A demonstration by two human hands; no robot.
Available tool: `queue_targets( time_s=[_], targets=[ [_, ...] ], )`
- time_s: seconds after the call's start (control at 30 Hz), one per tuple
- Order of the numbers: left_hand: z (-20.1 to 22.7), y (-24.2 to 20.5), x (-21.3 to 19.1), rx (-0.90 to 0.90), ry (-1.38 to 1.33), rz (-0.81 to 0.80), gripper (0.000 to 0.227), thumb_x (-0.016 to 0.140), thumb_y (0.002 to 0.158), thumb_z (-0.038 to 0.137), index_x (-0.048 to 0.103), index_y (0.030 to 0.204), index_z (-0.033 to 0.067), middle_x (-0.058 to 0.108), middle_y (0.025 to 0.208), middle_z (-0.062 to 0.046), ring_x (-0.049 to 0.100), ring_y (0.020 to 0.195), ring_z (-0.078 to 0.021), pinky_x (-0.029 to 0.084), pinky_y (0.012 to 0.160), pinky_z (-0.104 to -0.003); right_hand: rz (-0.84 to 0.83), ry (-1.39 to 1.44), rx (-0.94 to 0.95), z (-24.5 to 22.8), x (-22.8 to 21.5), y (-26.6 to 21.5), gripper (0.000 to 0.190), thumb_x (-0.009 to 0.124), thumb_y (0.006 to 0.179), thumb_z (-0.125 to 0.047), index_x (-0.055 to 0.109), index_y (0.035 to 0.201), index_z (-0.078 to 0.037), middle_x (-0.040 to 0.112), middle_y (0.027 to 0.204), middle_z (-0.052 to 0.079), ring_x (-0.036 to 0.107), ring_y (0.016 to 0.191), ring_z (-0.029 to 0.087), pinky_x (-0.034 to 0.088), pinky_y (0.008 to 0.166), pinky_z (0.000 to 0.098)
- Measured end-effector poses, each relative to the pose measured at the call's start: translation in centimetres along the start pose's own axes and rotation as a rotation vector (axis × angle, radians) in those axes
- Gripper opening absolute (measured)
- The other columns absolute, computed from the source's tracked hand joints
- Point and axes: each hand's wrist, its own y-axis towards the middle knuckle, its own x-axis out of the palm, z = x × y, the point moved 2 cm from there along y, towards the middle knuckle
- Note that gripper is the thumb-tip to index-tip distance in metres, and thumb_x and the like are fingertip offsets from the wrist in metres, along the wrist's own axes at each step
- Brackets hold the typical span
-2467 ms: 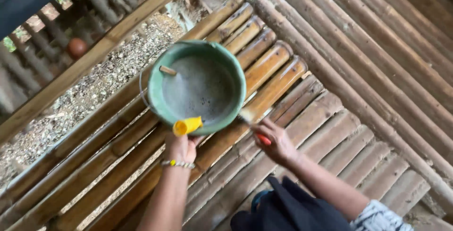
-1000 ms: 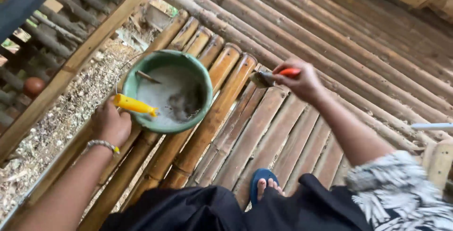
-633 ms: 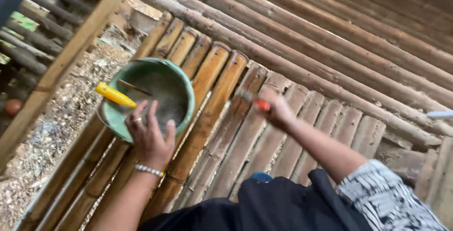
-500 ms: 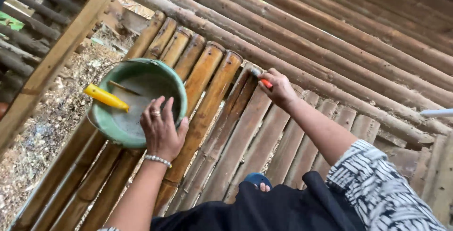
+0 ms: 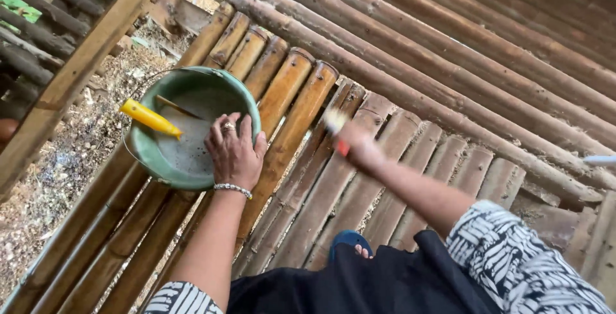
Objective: Applying a liquid coating to bamboo poles using a paintbrush and a small hand tool.
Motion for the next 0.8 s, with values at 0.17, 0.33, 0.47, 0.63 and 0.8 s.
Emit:
queue_targets(
  time_s=[0.17, 0.33, 0.47, 0.63, 0.8],
  targets=[
    [-0.5, -0.1, 1.3, 0.014, -0.017, 0.010, 0.042, 0.045, 0.088, 0.040, 0.059, 0.117, 0.0123, 0.054, 0.115, -0.007, 0.041, 0.121, -0.0266, 0.033, 0.090, -0.045, -0.089, 0.249, 0.024, -4.8, 0.7, -3.3, 0.016, 0.059, 0.077, -0.011, 0.062, 0.092, -0.017, 0.054, 0.080, 0.006, 0.060, 0.070, 0.030, 0.050, 0.067, 0.0371],
    [-0.6, -0.2, 1.6, 0.025, -0.021, 0.023, 0.042, 0.045, 0.090, 0.041, 0.059, 0.118, 0.0131, 0.057, 0.110, -0.006, 0.041, 0.121, -0.0261, 0.033, 0.089, -0.044, 0.081, -0.117, -0.038, 4.3, -1.6, 1.1, 0.019, 0.062, 0.087, -0.013, 0.064, 0.103, -0.021, 0.054, 0.086, 0.007, 0.059, 0.071, 0.031, 0.050, 0.067, 0.0400],
    [-0.6, -0.3, 1.1, 0.030, -0.062, 0.030, 0.042, 0.045, 0.090, 0.040, 0.059, 0.118, 0.0123, 0.057, 0.108, -0.007, 0.042, 0.120, -0.0269, 0.034, 0.089, -0.045, -0.089, -0.080, -0.222, 5.1, 5.7, -3.4, 0.023, 0.060, 0.077, -0.022, 0.060, 0.100, -0.018, 0.055, 0.092, 0.007, 0.061, 0.080, 0.029, 0.052, 0.070, 0.0375],
    [-0.9, -0.3, 1.9, 0.012, -0.078, 0.001, 0.041, 0.045, 0.090, 0.040, 0.059, 0.118, 0.0126, 0.057, 0.108, -0.007, 0.043, 0.119, -0.0273, 0.036, 0.088, -0.045, -0.300, 0.150, -0.181, -1.2, 3.5, -2.4, 0.031, 0.066, 0.068, -0.009, 0.059, 0.098, -0.014, 0.056, 0.087, 0.010, 0.062, 0.076, 0.035, 0.053, 0.066, 0.0428],
    [-1.0, -0.4, 1.9, 0.025, -0.083, 0.001, 0.043, 0.045, 0.091, 0.040, 0.058, 0.121, 0.0120, 0.057, 0.110, -0.008, 0.043, 0.119, -0.0274, 0.037, 0.087, -0.045, -0.204, -0.450, -0.007, 7.4, -0.6, 5.5, 0.012, 0.059, 0.084, -0.029, 0.054, 0.091, -0.020, 0.048, 0.086, 0.001, 0.058, 0.065, 0.027, 0.053, 0.059, 0.0383]
  ],
)
